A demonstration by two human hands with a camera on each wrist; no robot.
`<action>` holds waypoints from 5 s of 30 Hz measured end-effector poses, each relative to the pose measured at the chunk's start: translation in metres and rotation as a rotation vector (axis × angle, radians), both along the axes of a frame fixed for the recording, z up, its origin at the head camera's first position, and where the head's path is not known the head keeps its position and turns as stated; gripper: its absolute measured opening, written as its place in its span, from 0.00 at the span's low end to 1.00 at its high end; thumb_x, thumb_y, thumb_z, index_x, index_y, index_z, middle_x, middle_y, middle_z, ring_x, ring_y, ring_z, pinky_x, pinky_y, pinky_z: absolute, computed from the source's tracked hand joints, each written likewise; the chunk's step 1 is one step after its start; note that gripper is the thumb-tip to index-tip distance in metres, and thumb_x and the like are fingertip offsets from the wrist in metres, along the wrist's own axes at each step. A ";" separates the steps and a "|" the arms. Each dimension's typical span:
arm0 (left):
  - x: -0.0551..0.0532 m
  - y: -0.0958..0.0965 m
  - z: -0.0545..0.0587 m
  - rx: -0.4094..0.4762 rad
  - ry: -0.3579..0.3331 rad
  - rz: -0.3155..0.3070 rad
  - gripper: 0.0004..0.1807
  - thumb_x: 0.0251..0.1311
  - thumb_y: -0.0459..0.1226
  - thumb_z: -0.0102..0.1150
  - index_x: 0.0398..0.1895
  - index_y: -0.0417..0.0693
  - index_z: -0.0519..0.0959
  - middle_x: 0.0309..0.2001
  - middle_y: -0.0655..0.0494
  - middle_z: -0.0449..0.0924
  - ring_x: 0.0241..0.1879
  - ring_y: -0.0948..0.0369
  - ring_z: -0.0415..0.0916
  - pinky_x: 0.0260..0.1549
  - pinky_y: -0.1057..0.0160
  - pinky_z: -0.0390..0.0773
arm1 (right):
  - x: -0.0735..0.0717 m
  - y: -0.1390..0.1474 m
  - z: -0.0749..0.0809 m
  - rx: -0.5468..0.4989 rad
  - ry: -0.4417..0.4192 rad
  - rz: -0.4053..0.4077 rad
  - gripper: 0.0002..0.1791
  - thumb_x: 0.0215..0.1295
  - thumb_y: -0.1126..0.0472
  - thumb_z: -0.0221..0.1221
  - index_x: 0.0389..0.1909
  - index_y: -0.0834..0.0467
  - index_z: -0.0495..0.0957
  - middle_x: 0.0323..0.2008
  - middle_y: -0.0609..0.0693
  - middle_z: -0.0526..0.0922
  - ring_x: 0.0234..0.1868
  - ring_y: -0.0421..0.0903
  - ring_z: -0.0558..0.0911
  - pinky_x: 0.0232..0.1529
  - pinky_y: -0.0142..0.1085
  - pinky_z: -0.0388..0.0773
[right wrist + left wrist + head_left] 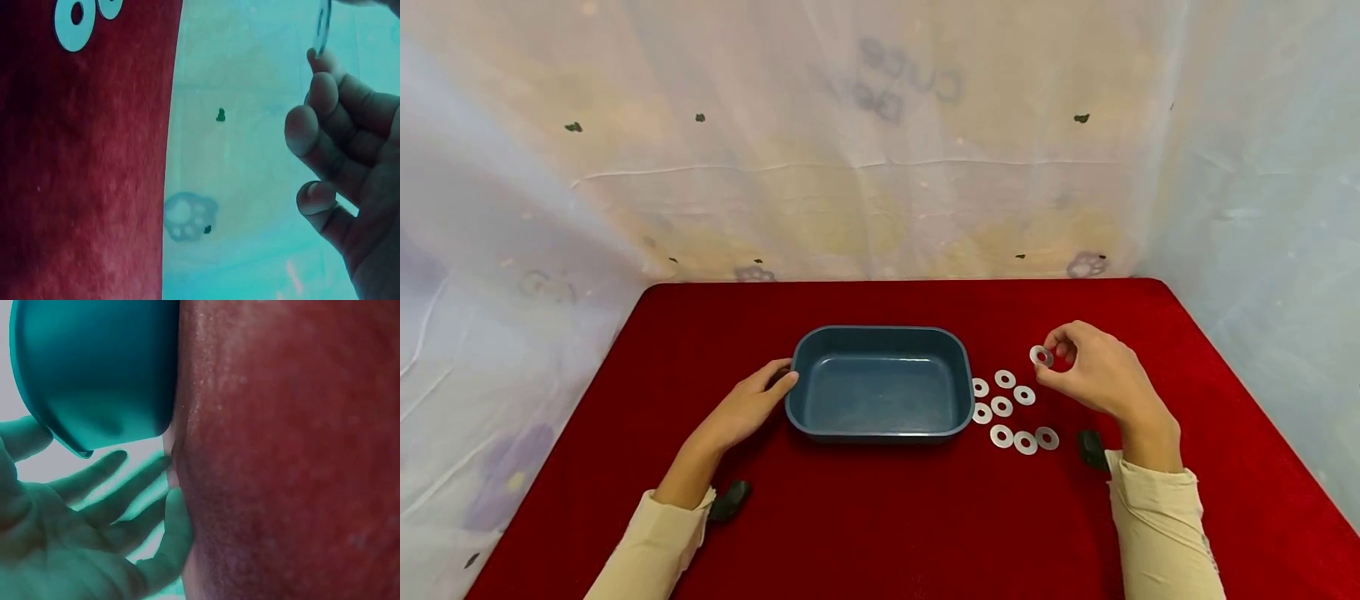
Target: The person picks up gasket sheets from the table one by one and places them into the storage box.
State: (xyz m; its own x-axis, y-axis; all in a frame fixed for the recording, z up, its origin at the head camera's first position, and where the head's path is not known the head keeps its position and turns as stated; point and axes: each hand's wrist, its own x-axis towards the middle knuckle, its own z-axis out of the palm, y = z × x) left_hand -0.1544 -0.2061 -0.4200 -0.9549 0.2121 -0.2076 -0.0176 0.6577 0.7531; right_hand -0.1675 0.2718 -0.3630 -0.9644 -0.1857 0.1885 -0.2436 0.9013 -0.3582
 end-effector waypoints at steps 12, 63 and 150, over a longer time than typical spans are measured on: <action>-0.001 0.002 0.001 0.127 0.009 -0.051 0.32 0.76 0.53 0.42 0.75 0.46 0.58 0.67 0.41 0.68 0.58 0.49 0.74 0.54 0.51 0.77 | -0.002 -0.010 -0.004 0.015 -0.031 0.037 0.11 0.56 0.54 0.67 0.37 0.52 0.78 0.33 0.48 0.79 0.35 0.45 0.75 0.37 0.39 0.73; -0.003 -0.007 -0.004 0.527 -0.171 -0.032 0.40 0.69 0.45 0.59 0.79 0.60 0.50 0.67 0.34 0.65 0.49 0.49 0.83 0.44 0.52 0.85 | -0.001 -0.057 -0.016 -0.187 -0.052 0.303 0.15 0.52 0.57 0.73 0.38 0.50 0.78 0.33 0.41 0.81 0.36 0.45 0.80 0.36 0.32 0.78; -0.003 -0.017 -0.010 0.387 -0.144 -0.132 0.38 0.74 0.47 0.51 0.79 0.50 0.48 0.64 0.33 0.63 0.52 0.50 0.79 0.48 0.53 0.84 | -0.008 -0.060 -0.024 -0.085 -0.142 0.223 0.18 0.59 0.47 0.70 0.41 0.53 0.78 0.36 0.51 0.75 0.35 0.47 0.74 0.36 0.36 0.73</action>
State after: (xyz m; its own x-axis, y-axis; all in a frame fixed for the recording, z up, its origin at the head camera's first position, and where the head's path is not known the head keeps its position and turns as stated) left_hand -0.1571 -0.2227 -0.4305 -0.8813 0.4193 -0.2179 -0.0750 0.3312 0.9406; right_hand -0.1754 0.2121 -0.3871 -0.9195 -0.3852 0.0780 -0.3740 0.7964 -0.4753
